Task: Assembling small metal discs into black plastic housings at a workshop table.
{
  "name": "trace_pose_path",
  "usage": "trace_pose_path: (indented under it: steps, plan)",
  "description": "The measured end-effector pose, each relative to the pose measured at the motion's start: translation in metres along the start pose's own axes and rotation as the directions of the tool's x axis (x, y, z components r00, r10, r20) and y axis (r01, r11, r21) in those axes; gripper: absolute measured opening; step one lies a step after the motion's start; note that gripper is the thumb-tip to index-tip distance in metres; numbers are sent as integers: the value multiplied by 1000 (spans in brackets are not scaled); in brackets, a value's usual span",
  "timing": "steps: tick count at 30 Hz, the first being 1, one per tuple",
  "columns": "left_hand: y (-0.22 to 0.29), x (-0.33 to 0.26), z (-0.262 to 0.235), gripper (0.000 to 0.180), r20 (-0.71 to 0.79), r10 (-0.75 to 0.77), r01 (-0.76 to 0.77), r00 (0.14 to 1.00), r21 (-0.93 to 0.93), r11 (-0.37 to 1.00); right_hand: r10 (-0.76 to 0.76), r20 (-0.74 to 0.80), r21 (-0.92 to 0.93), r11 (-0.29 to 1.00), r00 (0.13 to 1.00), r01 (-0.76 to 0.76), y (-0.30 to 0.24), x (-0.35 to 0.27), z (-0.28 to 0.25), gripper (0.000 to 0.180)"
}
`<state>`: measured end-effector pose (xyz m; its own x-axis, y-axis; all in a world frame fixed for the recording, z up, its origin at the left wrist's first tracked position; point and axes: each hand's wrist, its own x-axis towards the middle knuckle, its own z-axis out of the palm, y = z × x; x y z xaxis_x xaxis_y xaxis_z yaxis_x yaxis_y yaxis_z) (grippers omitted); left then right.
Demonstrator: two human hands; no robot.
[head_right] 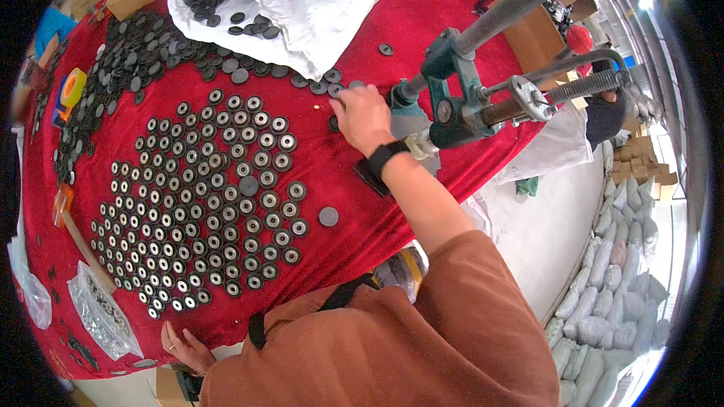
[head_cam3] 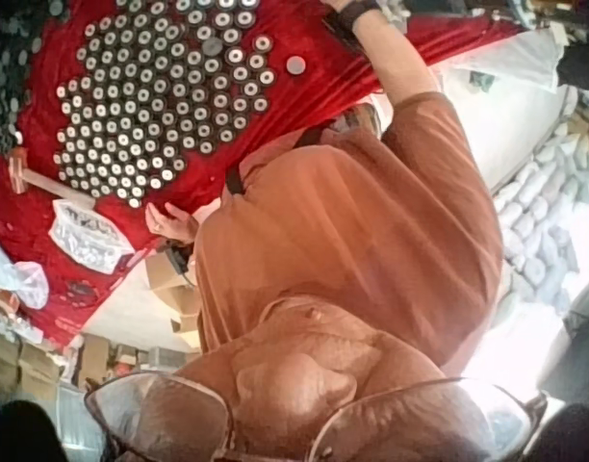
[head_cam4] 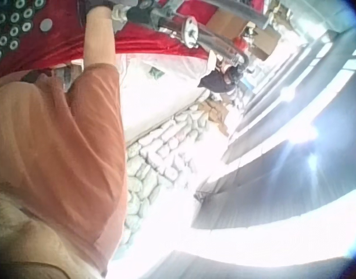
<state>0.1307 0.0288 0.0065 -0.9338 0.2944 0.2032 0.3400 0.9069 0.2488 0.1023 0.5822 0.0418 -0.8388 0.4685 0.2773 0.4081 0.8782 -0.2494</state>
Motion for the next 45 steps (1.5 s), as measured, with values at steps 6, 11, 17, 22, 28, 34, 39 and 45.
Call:
trace_pose_path:
  steps: [6,11,17,22,28,34,39,45]
  plan:
    - [-14,5,12,40,37,-53,53,998,-12,999,176,23,-177,970,984,-169,-10,41,27,25]
    - [-9,14,6,35,9,-28,29,1000,-24,999,131,-52,-213,967,990,-139,-37,46,23,33]
    - [-22,32,23,18,-70,-367,345,927,-219,913,-53,-6,-264,963,999,50,-48,74,33,38]
    - [-14,33,27,14,-201,-316,310,927,-64,949,-275,91,-221,932,957,289,-54,110,54,15]
    - [1,42,20,17,-158,-388,403,908,77,912,-64,331,-184,974,941,131,-71,140,53,17]
    - [3,47,25,20,-184,-362,389,914,136,911,-384,174,337,889,907,311,-139,176,68,20]
    - [7,47,23,21,-140,-424,441,895,121,890,-552,8,293,799,834,526,-191,225,123,22]
    - [7,44,16,27,-82,-437,444,896,103,890,-308,160,156,946,938,284,-217,273,157,24]
